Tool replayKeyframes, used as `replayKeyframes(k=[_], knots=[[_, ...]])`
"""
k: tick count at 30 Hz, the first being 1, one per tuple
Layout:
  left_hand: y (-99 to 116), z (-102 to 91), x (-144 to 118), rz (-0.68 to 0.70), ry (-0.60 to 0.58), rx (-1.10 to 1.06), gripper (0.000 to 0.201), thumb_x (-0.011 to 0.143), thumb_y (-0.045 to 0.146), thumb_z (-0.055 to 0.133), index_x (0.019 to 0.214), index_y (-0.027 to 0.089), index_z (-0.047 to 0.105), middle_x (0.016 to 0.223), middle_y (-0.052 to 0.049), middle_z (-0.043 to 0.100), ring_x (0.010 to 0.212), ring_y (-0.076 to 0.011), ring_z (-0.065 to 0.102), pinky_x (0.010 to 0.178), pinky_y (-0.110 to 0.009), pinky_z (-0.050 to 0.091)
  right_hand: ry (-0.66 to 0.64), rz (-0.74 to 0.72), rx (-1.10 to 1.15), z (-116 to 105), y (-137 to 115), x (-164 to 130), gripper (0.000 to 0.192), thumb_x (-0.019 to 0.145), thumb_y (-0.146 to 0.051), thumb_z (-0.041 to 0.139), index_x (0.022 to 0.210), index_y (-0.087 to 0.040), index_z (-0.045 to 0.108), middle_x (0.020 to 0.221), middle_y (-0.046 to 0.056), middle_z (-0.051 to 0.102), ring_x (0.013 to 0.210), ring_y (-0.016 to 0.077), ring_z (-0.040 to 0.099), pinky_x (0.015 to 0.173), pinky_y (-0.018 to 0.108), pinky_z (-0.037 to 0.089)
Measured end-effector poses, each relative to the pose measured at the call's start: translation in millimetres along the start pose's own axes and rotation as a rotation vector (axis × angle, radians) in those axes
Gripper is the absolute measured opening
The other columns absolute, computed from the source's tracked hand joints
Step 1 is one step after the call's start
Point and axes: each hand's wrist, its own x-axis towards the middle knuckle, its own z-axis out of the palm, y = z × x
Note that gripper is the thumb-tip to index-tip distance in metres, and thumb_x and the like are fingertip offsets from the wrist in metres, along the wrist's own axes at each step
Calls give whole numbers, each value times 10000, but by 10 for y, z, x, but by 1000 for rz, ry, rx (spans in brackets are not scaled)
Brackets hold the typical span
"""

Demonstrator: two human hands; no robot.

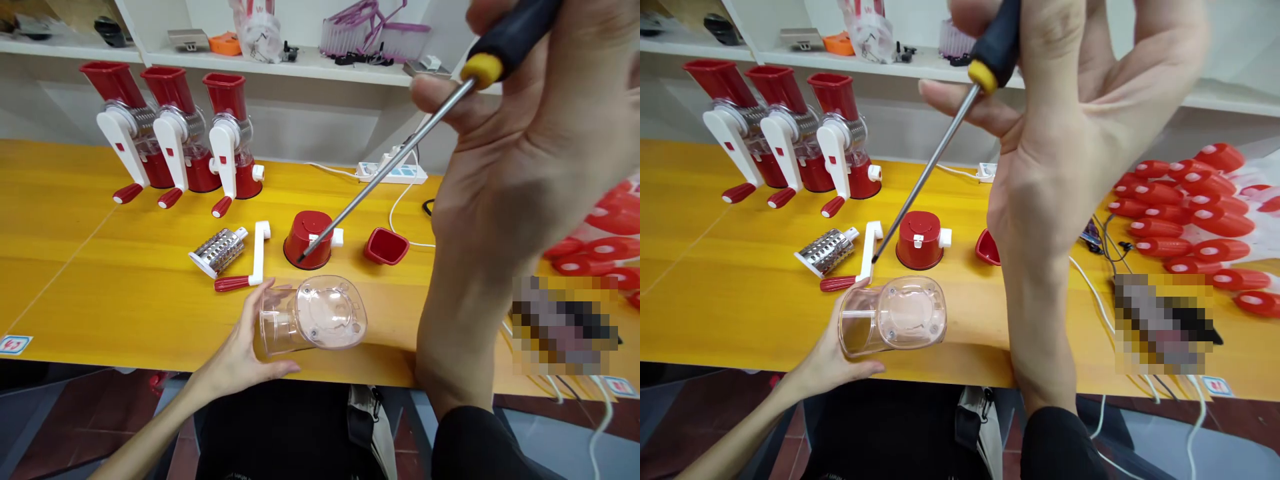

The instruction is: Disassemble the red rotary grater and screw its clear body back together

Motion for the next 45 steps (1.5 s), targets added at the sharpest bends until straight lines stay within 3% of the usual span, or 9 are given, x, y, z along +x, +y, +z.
replayKeyframes(k=[5,11,15,19,24,32,38,41,45], knots=[[188,-122,351,160,-17,-82,812,756,450,834,1406,294,372,1303,-94,644,1244,-317,652,1105,-548,535,29,102,-88,-352,252,52,496,828,-426,509,1230,-243,285,1287,-18,494,1081,-22,635,926,246,666],[815,-617,846,175,-323,519,742,716,500,825,1333,263,488,1236,-67,674,1058,-295,704,898,-412,589,259,230,-76,-1009,321,-29,531,760,-454,620,1113,-171,343,1184,-62,507,1052,-70,610,1043,285,658],[1139,-583,1131,147,-509,846,615,729,560,774,1213,230,586,921,-29,695,731,-253,689,655,-357,552,375,240,-120,-1372,391,-302,572,737,-496,632,1126,-154,389,1109,-59,518,971,-91,599,991,246,655],[1311,-483,1359,161,-579,948,474,767,590,743,957,172,628,723,10,627,673,-223,679,737,-385,583,451,263,-126,-1596,433,-526,589,720,-490,641,1160,-178,405,1142,-71,521,968,-85,600,1002,294,646],[1207,-455,1519,44,-663,789,415,880,548,650,789,152,568,784,15,643,957,-277,748,965,-523,568,524,252,-125,-1724,435,-690,508,725,-472,612,1115,-199,434,1180,-68,534,943,-68,616,999,310,633],[955,-395,1507,-94,-193,486,270,849,321,706,948,77,649,729,22,611,1098,-337,717,1032,-688,467,540,312,-109,-1719,529,-908,553,717,-498,637,1129,-203,416,1098,-56,531,944,-57,627,988,339,636],[815,-329,1316,-24,-382,795,779,566,515,891,1212,141,669,709,62,598,740,-268,732,904,-635,563,567,420,-41,-1708,680,-1091,589,708,-499,651,1124,-167,399,1038,-51,552,976,-26,633,976,407,626],[694,-334,1247,-22,-371,822,840,614,557,870,1320,177,616,714,80,616,546,-161,642,840,-594,589,578,464,-24,-1728,729,-1163,597,705,-497,660,1122,-168,389,1005,-53,552,961,-30,631,1008,419,618],[564,-394,1175,14,-308,751,886,584,628,871,1294,168,606,973,5,703,760,-209,713,920,-560,572,593,491,-17,-1762,770,-1208,610,693,-479,676,1132,-176,380,1026,-55,561,971,-29,630,1021,365,626]])
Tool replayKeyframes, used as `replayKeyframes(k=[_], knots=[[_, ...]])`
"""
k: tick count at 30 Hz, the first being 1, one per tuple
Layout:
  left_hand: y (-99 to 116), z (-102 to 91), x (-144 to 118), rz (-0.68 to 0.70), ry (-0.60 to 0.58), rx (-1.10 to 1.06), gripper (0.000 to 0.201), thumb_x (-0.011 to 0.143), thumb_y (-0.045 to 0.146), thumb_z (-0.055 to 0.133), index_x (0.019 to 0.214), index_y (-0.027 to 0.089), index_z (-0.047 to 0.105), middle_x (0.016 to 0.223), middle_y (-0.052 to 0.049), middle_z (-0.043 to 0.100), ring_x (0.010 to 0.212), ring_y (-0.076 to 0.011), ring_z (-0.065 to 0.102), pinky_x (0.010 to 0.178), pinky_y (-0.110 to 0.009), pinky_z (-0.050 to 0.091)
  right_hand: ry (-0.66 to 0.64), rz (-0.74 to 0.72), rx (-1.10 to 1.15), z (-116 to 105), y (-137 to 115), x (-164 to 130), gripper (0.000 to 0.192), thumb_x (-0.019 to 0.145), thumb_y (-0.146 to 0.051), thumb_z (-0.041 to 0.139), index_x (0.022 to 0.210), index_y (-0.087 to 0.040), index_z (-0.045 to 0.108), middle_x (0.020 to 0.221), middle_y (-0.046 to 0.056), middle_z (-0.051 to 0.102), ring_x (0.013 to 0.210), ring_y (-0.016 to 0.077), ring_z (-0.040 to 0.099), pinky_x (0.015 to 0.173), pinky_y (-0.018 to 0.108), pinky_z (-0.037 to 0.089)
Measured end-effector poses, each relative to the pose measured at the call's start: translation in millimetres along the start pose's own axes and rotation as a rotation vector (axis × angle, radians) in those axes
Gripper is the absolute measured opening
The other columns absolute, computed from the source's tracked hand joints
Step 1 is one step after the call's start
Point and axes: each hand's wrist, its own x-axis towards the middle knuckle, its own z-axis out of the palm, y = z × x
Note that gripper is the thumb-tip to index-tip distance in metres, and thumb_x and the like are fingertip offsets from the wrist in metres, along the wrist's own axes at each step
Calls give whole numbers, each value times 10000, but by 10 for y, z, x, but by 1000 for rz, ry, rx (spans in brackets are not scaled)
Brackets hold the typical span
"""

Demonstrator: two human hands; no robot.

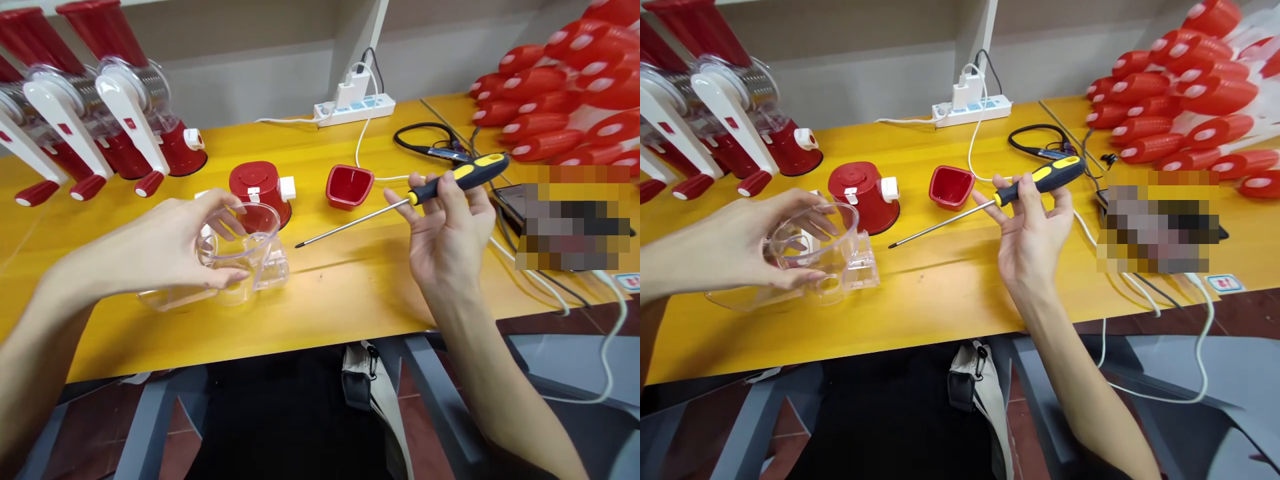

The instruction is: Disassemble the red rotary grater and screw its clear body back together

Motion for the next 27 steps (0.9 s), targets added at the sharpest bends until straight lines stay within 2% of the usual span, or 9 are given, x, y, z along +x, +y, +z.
replayKeyframes(k=[2,4,7,9,15,17,20,23,27], knots=[[-59,38,-74,4,63,-63,866,594,632,862,1279,180,586,1126,-30,705,946,-258,723,952,-546,567,17,-4,9,-11,25,16,622,695,-492,672,1144,-186,368,1064,-59,562,967,-39,625,1025,352,628],[-101,115,-172,15,138,-173,830,612,609,864,1256,186,552,1212,-64,688,1024,-273,712,944,-529,582,31,-4,20,-15,57,40,636,693,-510,672,1143,-183,364,1102,-61,559,960,-48,621,1031,362,626],[-101,313,-325,62,308,-425,716,656,490,874,1197,222,490,1271,-93,643,1087,-270,684,909,-480,618,36,1,29,-20,110,76,645,685,-543,672,1103,-144,385,1105,-55,555,942,-60,621,1060,375,620],[-53,475,-400,86,435,-538,676,664,420,880,1163,249,458,1276,-73,613,1171,-274,643,964,-474,609,42,-2,36,-27,139,93,663,674,-562,678,1085,-127,391,1072,-55,559,932,-68,618,1090,363,614],[101,866,-463,21,704,-668,691,689,573,811,1169,268,419,1280,-78,556,1301,-333,555,1074,-547,532,59,16,68,-20,181,89,677,652,-532,712,1090,-127,392,972,-77,553,917,-48,629,1106,421,596],[87,949,-461,-9,730,-715,761,680,568,813,1225,258,382,1320,-117,534,1316,-353,547,1098,-593,497,70,25,76,-11,180,88,651,671,-502,706,1103,-123,401,949,-70,546,909,-46,624,1079,401,605],[14,1034,-453,-37,700,-759,810,701,600,795,1272,247,343,1363,-156,497,1368,-359,509,1127,-616,453,85,36,78,-15,176,98,631,749,-460,644,1227,-120,410,977,-21,556,961,-58,593,1037,290,616],[-67,1069,-434,-17,701,-753,800,716,624,792,1260,261,331,1386,-149,466,1394,-340,489,1134,-584,452,95,44,80,-38,180,111,684,813,-449,573,1367,-102,370,1040,32,554,1055,-65,549,1011,157,596],[-77,1002,-533,-24,642,-670,764,786,639,736,1290,277,291,1385,-145,468,1370,-306,522,1106,-531,491,114,62,94,-65,175,116,703,831,-452,545,1410,-102,352,1047,41,542,1087,-66,525,985,106,580]])
